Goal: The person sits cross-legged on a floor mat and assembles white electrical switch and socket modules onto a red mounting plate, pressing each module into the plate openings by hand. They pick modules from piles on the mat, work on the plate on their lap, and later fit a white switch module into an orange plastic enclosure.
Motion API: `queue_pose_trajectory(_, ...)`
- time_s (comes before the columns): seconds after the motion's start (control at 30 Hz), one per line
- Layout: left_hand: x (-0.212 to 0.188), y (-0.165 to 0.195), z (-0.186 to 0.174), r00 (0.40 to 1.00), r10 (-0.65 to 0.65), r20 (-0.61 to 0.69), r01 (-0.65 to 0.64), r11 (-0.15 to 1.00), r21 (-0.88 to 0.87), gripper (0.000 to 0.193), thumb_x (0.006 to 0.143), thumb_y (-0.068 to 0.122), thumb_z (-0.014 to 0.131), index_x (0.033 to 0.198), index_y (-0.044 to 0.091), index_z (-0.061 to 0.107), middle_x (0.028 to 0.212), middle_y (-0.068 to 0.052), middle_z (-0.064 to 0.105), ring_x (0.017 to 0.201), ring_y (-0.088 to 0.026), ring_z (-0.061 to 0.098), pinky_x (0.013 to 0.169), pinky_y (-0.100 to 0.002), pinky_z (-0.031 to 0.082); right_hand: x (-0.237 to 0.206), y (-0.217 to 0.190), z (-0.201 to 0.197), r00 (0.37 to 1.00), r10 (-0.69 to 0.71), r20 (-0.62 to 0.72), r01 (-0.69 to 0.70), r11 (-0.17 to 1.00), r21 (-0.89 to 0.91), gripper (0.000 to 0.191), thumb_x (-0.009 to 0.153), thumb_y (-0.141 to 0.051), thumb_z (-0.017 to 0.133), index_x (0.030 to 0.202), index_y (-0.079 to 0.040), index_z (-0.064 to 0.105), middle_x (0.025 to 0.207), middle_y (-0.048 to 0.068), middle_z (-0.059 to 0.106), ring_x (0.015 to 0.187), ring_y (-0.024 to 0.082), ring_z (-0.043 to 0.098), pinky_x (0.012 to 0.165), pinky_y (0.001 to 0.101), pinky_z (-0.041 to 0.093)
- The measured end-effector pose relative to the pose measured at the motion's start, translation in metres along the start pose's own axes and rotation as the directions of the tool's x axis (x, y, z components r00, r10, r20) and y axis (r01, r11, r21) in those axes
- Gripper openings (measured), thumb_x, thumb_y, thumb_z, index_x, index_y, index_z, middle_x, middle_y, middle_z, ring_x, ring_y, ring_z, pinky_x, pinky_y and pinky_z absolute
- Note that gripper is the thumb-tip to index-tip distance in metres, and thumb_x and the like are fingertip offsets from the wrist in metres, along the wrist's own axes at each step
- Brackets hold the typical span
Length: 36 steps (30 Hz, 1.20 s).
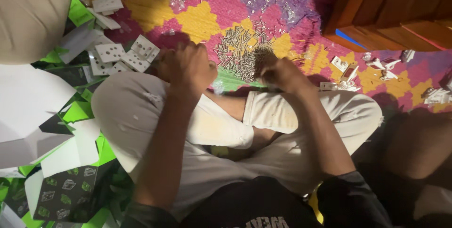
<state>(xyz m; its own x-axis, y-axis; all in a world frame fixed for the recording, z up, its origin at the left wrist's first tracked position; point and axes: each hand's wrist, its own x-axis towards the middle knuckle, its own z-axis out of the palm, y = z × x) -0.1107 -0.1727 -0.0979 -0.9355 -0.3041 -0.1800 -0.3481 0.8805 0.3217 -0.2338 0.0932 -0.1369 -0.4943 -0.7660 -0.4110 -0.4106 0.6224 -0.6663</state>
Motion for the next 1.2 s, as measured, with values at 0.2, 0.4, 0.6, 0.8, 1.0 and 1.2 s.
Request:
queue_pose_trajectory(0.2,0.005,0.002,-0.015,0.998,-0.066,-0.021,0.063,0.99,-0.125,0.026,0.075,0.029,0.073,0.09,0.007,0.073,0.094,-0.015,0.072,0.095,-0.036,0.067,0.078,-0.055,0.051,0.021,-0.014,0.035,1.0,-0.012,0.005,0.012,0.996,0.091,0.008,0.084,-0.003,0.074,0.091,-0.006,0.076,0.081,0.01,0.075,0.068,0.019,0.074,0.065,0.0332,0.057)
queue_pose_trajectory(0.4,0.004,-0.005,-0.026,0.917,-0.152,-0.368,0.032,0.949,-0.314,0.016,0.077,0.018,0.071,0.082,0.004,0.066,0.089,-0.015,0.069,0.087,-0.038,0.065,0.071,-0.052,0.052,0.017,-0.028,0.023,0.972,-0.036,-0.233,0.05,0.997,0.054,0.009,0.087,-0.002,0.077,0.095,-0.005,0.077,0.085,0.013,0.076,0.074,0.024,0.073,0.068,0.0369,0.058)
queue_pose_trajectory(0.6,0.003,0.0,-0.025,0.887,-0.094,-0.452,-0.025,0.968,-0.25,0.017,0.072,0.017,0.073,0.076,0.005,0.062,0.085,-0.015,0.066,0.082,-0.04,0.061,0.067,-0.051,0.05,0.009,-0.036,0.021,0.975,-0.222,0.012,0.222,0.975,-0.023,0.014,0.081,-0.007,0.08,0.095,-0.008,0.078,0.091,0.012,0.076,0.082,0.028,0.075,0.074,0.0393,0.058)
queue_pose_trajectory(0.8,0.005,-0.002,-0.026,0.911,-0.051,-0.41,-0.089,0.945,-0.315,0.021,0.075,0.018,0.074,0.075,0.005,0.058,0.08,-0.015,0.062,0.079,-0.039,0.061,0.068,-0.053,0.046,0.018,-0.03,0.065,0.957,-0.215,0.196,0.262,0.932,-0.252,0.022,0.074,-0.009,0.077,0.095,-0.013,0.081,0.088,0.017,0.074,0.082,0.037,0.071,0.075,0.0473,0.056)
queue_pose_trajectory(1.0,0.009,0.002,-0.025,0.922,-0.062,-0.382,-0.058,0.954,-0.294,0.019,0.072,0.017,0.074,0.073,0.006,0.058,0.078,-0.014,0.062,0.078,-0.039,0.061,0.067,-0.053,0.046,0.019,-0.02,0.074,0.954,-0.246,0.171,0.293,0.882,-0.37,0.018,0.079,-0.011,0.075,0.096,-0.006,0.075,0.09,0.022,0.071,0.09,0.04,0.07,0.084,0.0512,0.054)
queue_pose_trajectory(1.2,0.007,0.002,-0.023,0.934,-0.032,-0.357,-0.072,0.959,-0.274,0.02,0.073,0.017,0.075,0.078,0.005,0.06,0.081,-0.015,0.062,0.08,-0.039,0.062,0.067,-0.053,0.047,0.026,-0.031,0.06,0.953,-0.163,0.254,0.217,0.954,-0.205,0.016,0.077,-0.013,0.077,0.093,-0.007,0.076,0.084,0.02,0.073,0.083,0.037,0.071,0.078,0.0487,0.055)
